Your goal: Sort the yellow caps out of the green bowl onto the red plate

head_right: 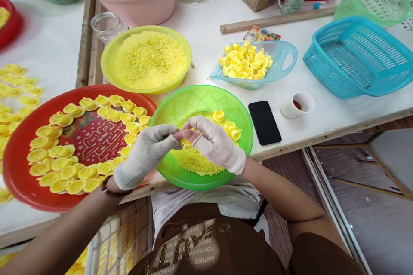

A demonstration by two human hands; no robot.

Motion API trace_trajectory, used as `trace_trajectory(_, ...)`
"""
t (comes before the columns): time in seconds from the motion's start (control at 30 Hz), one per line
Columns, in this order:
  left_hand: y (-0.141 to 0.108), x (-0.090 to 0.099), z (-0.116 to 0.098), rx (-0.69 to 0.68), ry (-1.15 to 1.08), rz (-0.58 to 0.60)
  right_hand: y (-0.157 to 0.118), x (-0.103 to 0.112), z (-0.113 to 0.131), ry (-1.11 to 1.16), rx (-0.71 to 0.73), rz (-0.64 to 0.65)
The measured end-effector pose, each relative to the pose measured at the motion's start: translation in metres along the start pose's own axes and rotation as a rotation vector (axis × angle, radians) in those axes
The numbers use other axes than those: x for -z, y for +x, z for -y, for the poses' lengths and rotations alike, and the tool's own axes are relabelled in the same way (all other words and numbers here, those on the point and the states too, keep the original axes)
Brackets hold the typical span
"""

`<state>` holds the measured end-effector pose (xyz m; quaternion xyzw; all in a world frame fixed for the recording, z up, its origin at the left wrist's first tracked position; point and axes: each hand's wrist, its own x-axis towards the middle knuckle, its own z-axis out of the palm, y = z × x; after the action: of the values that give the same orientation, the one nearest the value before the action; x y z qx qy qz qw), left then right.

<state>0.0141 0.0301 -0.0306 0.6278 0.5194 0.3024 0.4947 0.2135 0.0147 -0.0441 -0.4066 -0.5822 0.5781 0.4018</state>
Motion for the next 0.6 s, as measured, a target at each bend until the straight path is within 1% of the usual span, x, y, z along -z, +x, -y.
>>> trace_trajectory(0.03,0.001,-0.003,0.000,-0.006,0.001,0.004,0.001,0.000,0.001,-0.008,-0.011,0.008)
trace_trajectory(0.1,0.003,-0.007,0.001,-0.005,-0.017,0.004,0.000,0.001,0.002,0.013,-0.044,-0.018)
trace_trajectory(0.17,0.004,-0.010,0.001,0.008,-0.043,0.007,-0.001,0.002,0.003,0.079,-0.085,-0.051)
trace_trajectory(0.27,0.005,-0.012,0.000,0.021,-0.068,0.006,-0.003,0.004,0.006,0.174,-0.121,-0.049)
trace_trajectory(0.33,0.003,-0.011,-0.002,0.034,-0.074,-0.006,-0.005,0.006,0.007,0.194,-0.125,-0.051)
trace_trajectory(0.4,0.000,-0.006,-0.005,0.052,-0.097,-0.022,-0.007,0.008,0.005,0.180,-0.124,-0.064)
trace_trajectory(0.47,-0.004,0.008,-0.006,0.067,-0.124,-0.063,-0.009,0.010,0.000,0.095,-0.114,-0.061)
trace_trajectory(0.5,-0.007,0.019,-0.005,0.073,-0.115,-0.107,-0.010,0.010,-0.003,0.019,-0.099,-0.047)
trace_trajectory(0.53,-0.009,0.033,-0.003,0.081,-0.076,-0.171,-0.010,0.011,-0.006,-0.074,-0.075,-0.020)
trace_trajectory(0.6,-0.015,0.068,0.007,0.122,0.077,-0.345,-0.010,0.010,-0.012,-0.261,-0.005,0.063)
